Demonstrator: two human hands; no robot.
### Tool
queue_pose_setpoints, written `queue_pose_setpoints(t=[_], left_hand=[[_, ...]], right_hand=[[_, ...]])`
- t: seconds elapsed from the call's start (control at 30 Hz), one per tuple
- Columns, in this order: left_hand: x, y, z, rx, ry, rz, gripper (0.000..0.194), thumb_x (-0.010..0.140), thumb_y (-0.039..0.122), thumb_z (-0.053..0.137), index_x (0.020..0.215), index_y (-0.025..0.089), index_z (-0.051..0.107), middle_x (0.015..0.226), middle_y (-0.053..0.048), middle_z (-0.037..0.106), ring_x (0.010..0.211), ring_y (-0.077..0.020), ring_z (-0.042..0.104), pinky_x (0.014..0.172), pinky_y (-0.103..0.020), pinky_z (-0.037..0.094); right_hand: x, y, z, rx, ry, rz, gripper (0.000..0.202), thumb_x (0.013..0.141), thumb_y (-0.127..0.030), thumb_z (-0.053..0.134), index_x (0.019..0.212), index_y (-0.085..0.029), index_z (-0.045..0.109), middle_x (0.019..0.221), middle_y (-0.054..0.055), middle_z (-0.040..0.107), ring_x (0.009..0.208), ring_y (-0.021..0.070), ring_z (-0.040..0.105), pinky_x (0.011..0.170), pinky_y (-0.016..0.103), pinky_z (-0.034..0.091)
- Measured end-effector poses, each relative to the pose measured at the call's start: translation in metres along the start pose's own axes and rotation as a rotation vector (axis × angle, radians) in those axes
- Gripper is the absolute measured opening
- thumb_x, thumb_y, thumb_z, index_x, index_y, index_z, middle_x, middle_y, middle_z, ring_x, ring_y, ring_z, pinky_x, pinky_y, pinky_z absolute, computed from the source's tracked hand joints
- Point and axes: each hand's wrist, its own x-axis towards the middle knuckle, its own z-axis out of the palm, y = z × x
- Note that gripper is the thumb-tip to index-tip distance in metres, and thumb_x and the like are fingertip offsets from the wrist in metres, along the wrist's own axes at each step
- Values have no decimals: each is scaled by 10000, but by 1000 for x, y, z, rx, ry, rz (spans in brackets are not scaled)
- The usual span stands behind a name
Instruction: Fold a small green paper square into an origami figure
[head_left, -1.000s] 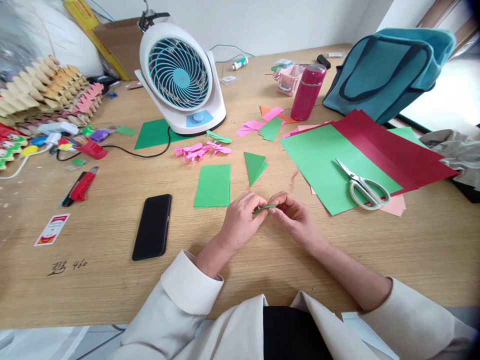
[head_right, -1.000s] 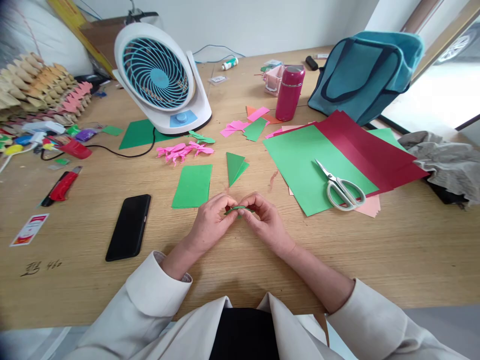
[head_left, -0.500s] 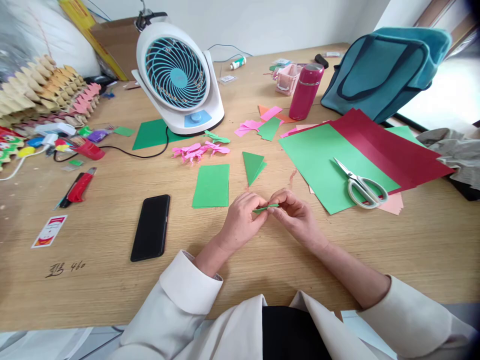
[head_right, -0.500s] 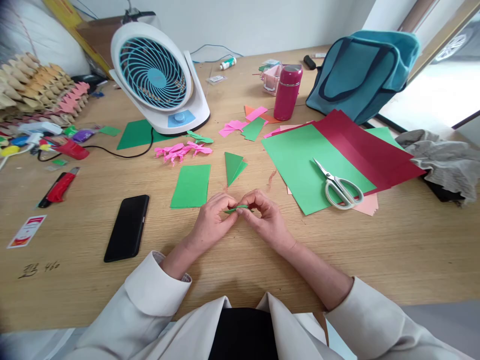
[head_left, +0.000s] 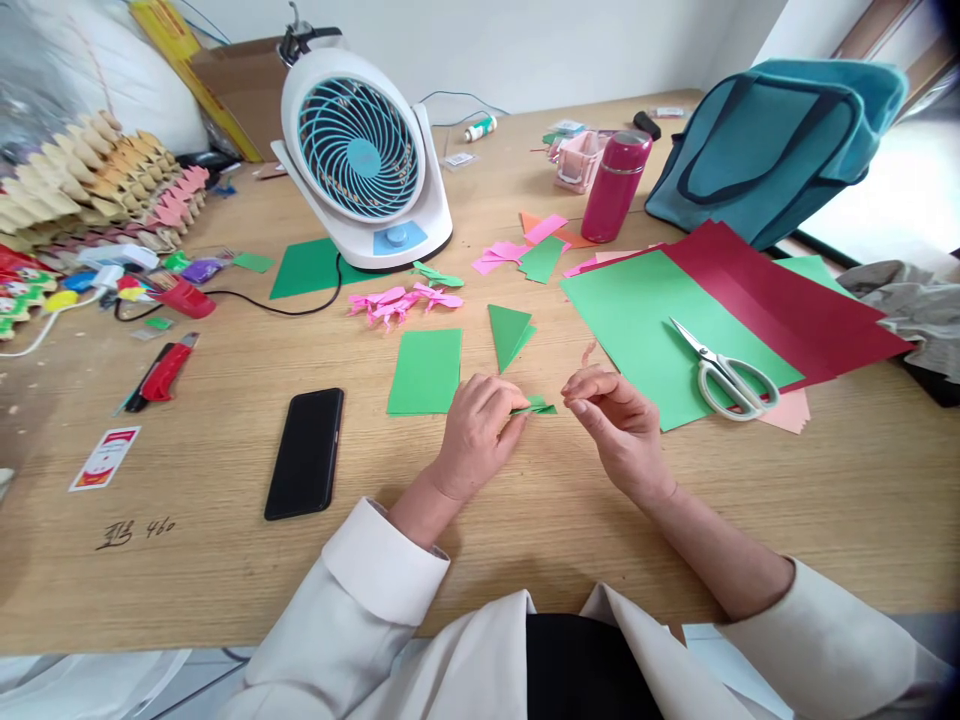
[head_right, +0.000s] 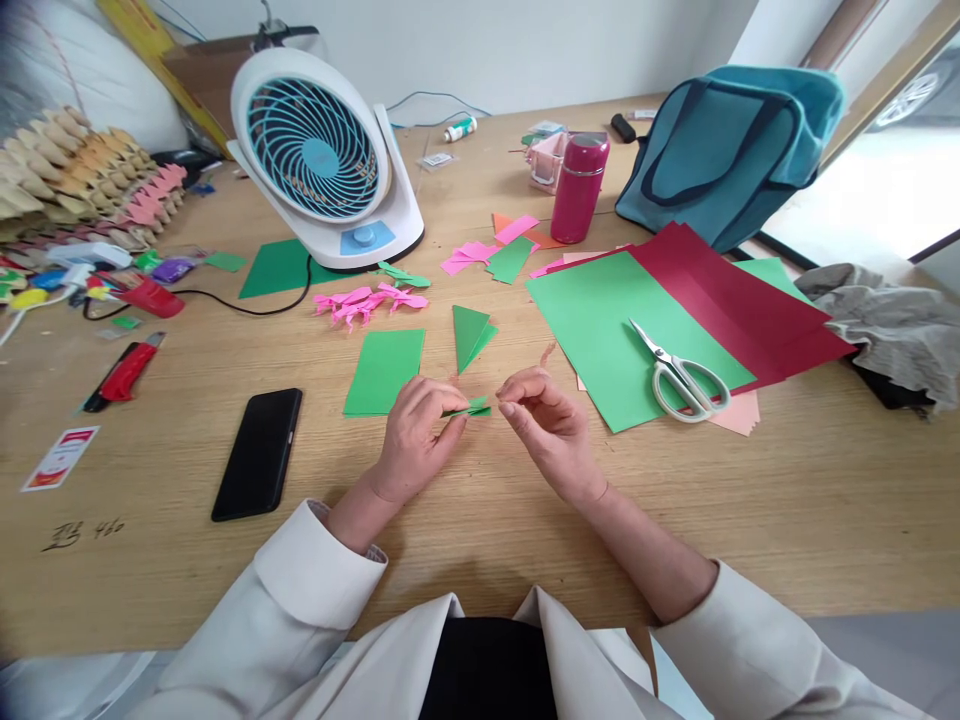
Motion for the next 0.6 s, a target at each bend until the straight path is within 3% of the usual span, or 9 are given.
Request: queue_pose_setpoints(t=[0.13,0.23,0.3,0.4,0.6], left_hand=[[-1,-4,-4,133,85,153,87,933,168,562,921,232,620,929,-29,725,892,-189,606,817,-354,415],[-2,-5,-6,139,135,237,140,913,125,569,943,249,626,949,-19,733,909,-179,616,830,-349,425],[-2,-6,-7,108,106,234,149,922,136,553,943,259,635,972,-18,734,939,-175,624,856,-352,432],[-4,-6,-7,67,44,211,159,942,166,525,920,265,648,1006,-19,731,975,-171,629,883,-354,446],[-5,-8,-4,124,48,283,175,952,158,509,902,249,649,1050,-21,731,1019,-162,634,897,-336,474]], right_hand=[[2,3,-2,103,55,160,175,893,-424,668,861,-256,632,878,24,601,813,172,547,797,338,481],[2,7,-3,181,-16,302,226,905,-459,646,843,-242,646,840,14,606,752,148,539,740,300,477],[1,8,-2,195,-86,353,270,906,-490,636,823,-235,668,814,17,617,730,145,545,719,292,477],[-1,8,-2,164,-164,380,344,903,-545,616,796,-226,690,774,22,630,708,151,553,709,297,480],[-2,10,-2,117,-243,365,394,904,-570,598,745,-215,661,698,13,601,700,159,540,689,302,446]])
